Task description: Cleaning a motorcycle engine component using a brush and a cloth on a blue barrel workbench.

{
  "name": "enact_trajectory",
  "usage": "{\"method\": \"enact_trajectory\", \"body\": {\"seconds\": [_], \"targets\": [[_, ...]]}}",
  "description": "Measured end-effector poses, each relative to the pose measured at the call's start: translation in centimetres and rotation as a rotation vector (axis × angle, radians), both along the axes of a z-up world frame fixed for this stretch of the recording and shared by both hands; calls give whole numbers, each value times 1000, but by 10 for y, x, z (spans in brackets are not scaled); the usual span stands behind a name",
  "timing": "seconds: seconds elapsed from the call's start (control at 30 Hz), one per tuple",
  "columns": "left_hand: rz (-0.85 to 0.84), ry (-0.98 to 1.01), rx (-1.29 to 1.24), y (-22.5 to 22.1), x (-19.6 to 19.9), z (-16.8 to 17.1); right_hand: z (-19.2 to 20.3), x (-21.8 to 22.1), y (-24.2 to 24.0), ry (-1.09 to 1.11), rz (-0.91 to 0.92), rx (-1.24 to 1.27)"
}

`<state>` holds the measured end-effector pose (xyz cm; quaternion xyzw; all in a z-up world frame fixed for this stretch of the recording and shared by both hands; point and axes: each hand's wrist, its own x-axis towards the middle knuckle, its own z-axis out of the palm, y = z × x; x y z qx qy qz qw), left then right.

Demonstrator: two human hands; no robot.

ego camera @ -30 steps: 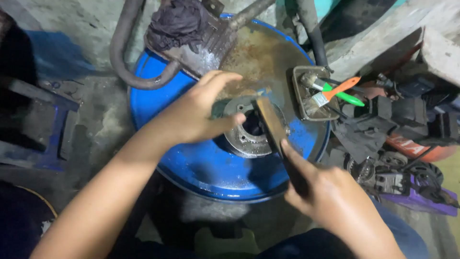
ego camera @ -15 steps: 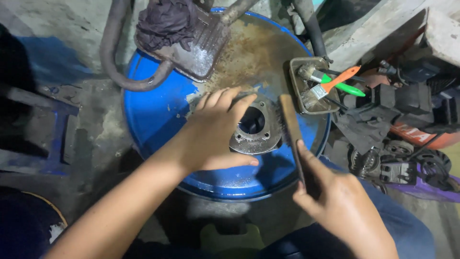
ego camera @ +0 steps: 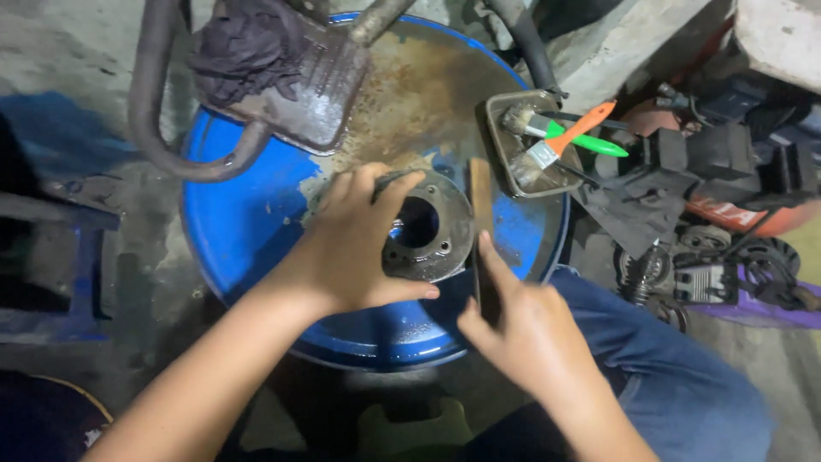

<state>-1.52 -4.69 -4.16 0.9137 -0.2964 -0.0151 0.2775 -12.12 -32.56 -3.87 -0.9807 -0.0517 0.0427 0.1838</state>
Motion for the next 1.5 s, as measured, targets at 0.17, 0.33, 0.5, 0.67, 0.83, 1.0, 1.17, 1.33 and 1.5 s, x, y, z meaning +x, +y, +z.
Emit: {"method": "enact_trajectory", "body": {"seconds": [0.17, 0.33, 0.5, 0.67, 0.83, 1.0, 1.17, 1.33, 1.5], "targets": [[55, 50, 46, -2, -4, 7, 28, -17, 3, 161, 9, -1], [89, -15, 41, -1, -4, 3, 13, -34, -2, 230, 33, -8], [94, 89, 51, -7, -7, 15, 14, 17, 1, 73, 41, 44], [92, 86, 42, -8, -13, 11, 36, -36, 4, 276, 14, 41], [86, 30, 26, -8, -12, 6, 12, -53, -3, 314, 14, 21], [130, -46, 5, -10, -13, -3, 10, 13, 7, 132, -48, 176], [162, -81, 29, -11, -16, -6, 11, -42, 7, 140, -7, 190], [144, -94, 16, -13, -15, -11, -6, -70, 5, 211, 16, 128], [148, -167, -24, -12, -13, -22, 5, 10, 9, 107, -42, 126]]}}
